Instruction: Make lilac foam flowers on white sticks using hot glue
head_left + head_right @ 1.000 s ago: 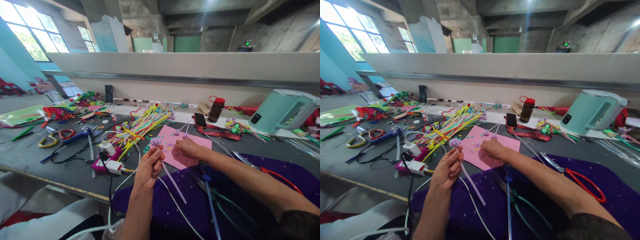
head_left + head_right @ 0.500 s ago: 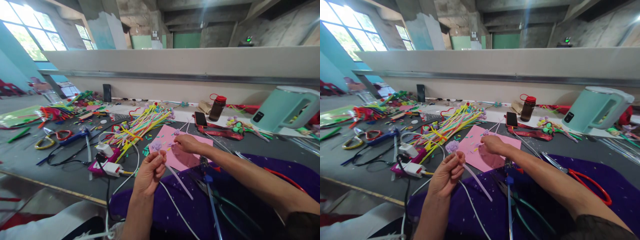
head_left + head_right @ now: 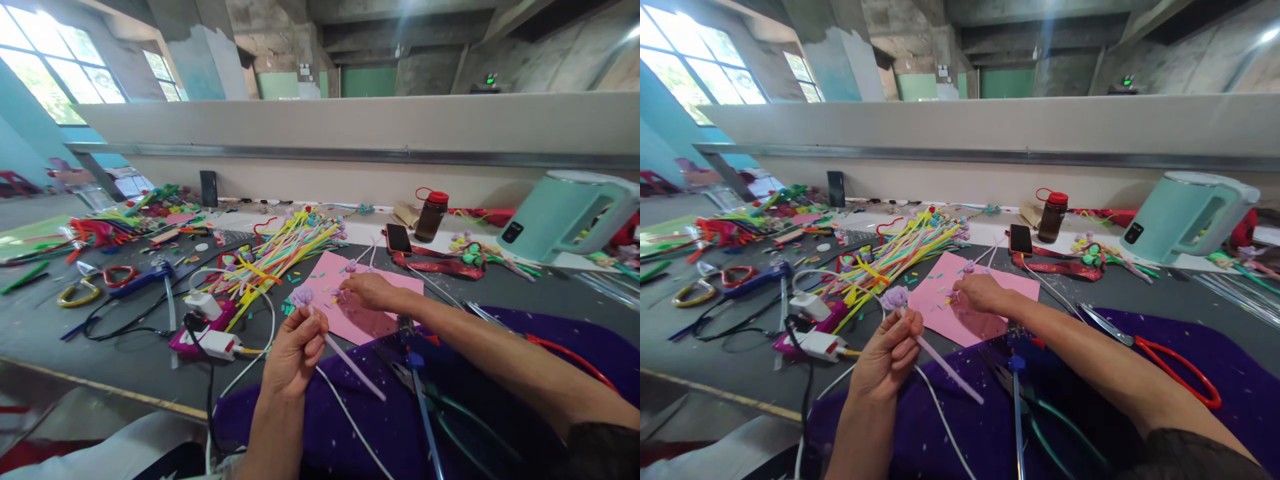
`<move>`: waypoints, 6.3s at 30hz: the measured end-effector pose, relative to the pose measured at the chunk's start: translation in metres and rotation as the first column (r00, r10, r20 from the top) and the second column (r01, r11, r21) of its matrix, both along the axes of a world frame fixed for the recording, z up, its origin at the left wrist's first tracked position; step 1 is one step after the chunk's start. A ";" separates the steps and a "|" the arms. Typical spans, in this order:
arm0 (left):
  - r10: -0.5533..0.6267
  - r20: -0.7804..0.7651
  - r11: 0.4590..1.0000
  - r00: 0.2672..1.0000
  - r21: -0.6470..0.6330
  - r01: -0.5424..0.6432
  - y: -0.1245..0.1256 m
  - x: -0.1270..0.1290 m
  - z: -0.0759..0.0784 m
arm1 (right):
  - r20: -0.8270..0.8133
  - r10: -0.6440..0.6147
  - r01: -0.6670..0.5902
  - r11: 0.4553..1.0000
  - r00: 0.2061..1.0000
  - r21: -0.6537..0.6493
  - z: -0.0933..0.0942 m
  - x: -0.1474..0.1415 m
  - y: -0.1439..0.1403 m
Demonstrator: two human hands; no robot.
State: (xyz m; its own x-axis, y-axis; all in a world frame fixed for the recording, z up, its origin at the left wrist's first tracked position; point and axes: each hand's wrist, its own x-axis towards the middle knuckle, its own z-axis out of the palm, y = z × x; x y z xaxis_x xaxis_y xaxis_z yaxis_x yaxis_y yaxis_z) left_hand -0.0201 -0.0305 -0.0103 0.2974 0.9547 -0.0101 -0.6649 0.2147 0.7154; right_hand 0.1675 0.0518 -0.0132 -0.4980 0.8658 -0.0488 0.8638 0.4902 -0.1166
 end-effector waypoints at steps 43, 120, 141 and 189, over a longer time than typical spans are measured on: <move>0.070 -0.161 0.995 0.984 -0.055 -0.080 0.000 0.007 0.000 | -0.357 -0.143 0.143 0.989 0.923 -0.027 -0.002 0.024 -0.010; -0.054 -0.442 0.997 0.895 0.022 0.071 0.003 0.062 -0.001 | -0.869 -0.061 0.189 0.981 0.490 0.038 0.026 0.031 -0.099; -0.151 -0.331 0.988 0.931 -0.037 0.147 -0.001 0.067 -0.006 | -0.960 -0.106 0.152 0.986 0.257 -0.068 0.013 0.018 -0.099; -0.240 -0.167 0.969 0.956 -0.107 0.224 0.001 0.059 -0.011 | -0.889 -0.319 -0.231 0.885 0.330 -0.404 0.017 0.034 -0.101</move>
State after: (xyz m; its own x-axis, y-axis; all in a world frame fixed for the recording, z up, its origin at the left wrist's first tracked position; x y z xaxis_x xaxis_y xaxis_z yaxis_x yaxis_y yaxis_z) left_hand 0.0384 -0.0297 -0.0214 0.4962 0.8529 -0.1622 -0.4535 0.4139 0.7893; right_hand 0.2015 -0.0493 0.0043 -0.4088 0.9089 0.0824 0.0647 0.1190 -0.9908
